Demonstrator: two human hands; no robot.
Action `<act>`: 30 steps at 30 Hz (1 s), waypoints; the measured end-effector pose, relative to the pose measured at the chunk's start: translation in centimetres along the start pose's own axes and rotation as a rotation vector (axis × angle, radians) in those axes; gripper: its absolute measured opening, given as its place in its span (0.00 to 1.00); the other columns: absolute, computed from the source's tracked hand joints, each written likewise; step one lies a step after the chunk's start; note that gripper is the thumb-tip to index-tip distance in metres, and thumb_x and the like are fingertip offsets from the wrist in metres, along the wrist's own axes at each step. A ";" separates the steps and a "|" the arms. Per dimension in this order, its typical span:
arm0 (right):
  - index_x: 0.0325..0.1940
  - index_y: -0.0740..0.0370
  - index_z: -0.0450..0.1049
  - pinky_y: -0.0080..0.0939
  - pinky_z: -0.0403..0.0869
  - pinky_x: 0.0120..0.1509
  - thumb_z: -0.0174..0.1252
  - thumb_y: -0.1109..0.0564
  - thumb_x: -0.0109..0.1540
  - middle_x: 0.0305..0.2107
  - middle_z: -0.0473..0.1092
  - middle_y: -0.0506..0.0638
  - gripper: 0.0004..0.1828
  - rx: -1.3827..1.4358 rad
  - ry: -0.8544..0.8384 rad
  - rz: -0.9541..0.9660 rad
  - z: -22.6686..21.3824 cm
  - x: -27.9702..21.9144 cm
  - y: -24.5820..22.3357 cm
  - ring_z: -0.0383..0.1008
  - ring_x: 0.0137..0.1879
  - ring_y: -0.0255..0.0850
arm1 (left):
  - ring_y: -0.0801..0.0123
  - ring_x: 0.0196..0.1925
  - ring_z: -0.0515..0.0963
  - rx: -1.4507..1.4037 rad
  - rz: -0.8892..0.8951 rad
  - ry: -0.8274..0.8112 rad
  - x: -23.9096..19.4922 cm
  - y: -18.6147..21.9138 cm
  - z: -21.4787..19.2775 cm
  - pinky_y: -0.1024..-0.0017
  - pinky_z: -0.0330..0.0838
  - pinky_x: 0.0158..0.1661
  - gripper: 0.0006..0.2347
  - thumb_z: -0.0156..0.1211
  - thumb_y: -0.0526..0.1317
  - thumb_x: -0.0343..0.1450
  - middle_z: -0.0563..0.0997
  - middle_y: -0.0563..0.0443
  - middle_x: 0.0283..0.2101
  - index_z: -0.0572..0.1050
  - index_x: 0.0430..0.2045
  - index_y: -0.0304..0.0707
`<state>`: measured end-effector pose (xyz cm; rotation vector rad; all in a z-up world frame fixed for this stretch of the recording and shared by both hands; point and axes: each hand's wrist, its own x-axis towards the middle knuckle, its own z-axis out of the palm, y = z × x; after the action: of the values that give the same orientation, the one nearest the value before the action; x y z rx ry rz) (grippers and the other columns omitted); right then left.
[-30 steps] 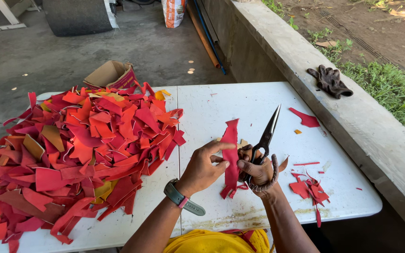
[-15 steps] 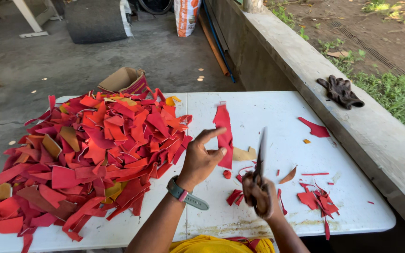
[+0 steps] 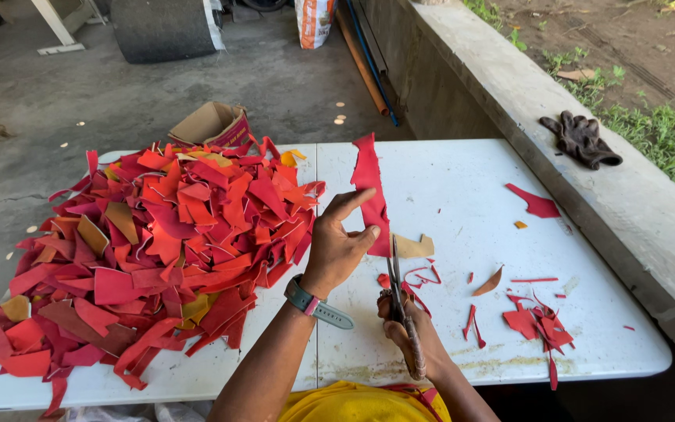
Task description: The person uses shears to cut red and orange paper pieces into smaller strips on a white table. The cut pieces are gathered and placed into a white sack. The person repeatedly picks up paper, cuts it, and transfers the pieces into the sack.
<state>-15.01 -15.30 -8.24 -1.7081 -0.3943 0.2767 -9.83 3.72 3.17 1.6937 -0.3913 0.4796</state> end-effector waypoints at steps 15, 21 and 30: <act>0.34 0.62 0.70 0.35 0.66 0.27 0.57 0.52 0.62 0.22 0.65 0.45 0.11 0.214 0.144 0.129 1.8 0.4 2.8 0.62 0.24 0.31 | 0.73 0.58 0.77 -0.006 -0.002 -0.012 -0.7 -0.1 0.5 0.79 0.84 0.43 0.23 0.63 0.26 0.68 0.73 0.51 0.60 0.72 0.60 0.42; 0.34 0.61 0.71 0.34 0.66 0.25 0.57 0.51 0.62 0.19 0.64 0.46 0.11 0.167 0.163 0.168 1.6 0.7 3.7 0.63 0.21 0.31 | 0.72 0.59 0.77 -0.013 -0.021 -0.013 -0.9 -0.1 0.7 0.80 0.84 0.43 0.23 0.62 0.26 0.68 0.72 0.51 0.60 0.72 0.60 0.42; 0.35 0.61 0.67 0.38 0.71 0.38 0.54 0.49 0.56 0.31 0.65 0.47 0.13 0.112 0.029 -0.068 0.0 1.3 2.5 0.64 0.33 0.35 | 0.73 0.57 0.79 -0.002 -0.004 -0.016 -2.3 0.2 1.0 0.79 0.85 0.43 0.23 0.63 0.26 0.69 0.73 0.50 0.59 0.73 0.60 0.40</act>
<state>-13.62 -15.12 -10.62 -1.5837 -0.4076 0.2205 -11.79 2.71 1.99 1.6971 -0.3998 0.4626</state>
